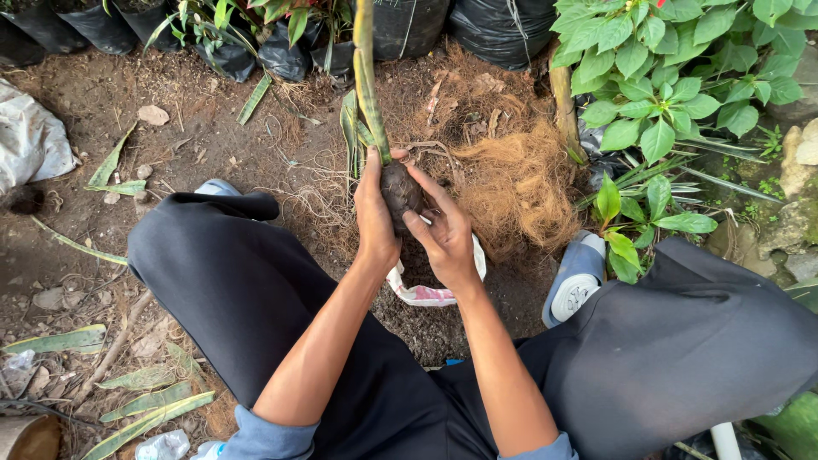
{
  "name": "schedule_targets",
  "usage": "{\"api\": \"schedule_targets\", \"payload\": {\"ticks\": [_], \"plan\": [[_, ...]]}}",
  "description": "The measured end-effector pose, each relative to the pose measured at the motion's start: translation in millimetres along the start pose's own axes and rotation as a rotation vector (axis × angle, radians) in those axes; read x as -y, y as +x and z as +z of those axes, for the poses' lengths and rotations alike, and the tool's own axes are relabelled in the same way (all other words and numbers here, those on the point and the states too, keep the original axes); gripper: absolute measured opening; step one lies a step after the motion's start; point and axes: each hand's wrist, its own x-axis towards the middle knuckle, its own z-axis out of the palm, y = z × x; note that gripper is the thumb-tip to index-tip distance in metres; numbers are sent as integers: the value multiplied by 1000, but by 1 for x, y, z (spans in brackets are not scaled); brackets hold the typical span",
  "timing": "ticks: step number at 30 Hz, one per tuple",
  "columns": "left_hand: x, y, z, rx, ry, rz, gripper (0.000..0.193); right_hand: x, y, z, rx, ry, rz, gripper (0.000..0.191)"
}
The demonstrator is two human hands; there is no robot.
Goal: The person sits on the ground and uses their hands to pack soil around the base of a plant cutting. They repeatedly add soil from a nearby bag and press it firmly around the stem to form a compact root ball.
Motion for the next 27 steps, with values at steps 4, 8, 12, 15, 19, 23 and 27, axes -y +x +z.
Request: {"api": "schedule_targets", "payload": {"ticks": [4,8,12,15,19,23,27], "plan": [[-1,5,0,-55,-116,-83,52,1,1,-1,49,31,-5,69],[-2,5,-1,-43,-107,-123,56,-3,-1,-4,38,32,37,72],[-6,1,1,3,-25,-90,59,-5,-5,-2,-24,-60,15,66],[-11,1,3,17,-96,-112,61,-3,-5,4,-47,-32,27,66],[-14,2,2,-25,-10,-34,60,6,1,6,43,59,13,73],[-14,8,-3,-44,-134,-121,55,13,0,3,110,-68,1,78],[-11,8,-5,-79,-87,-134,55,9,-4,5,37,-248,-26,77]]}}
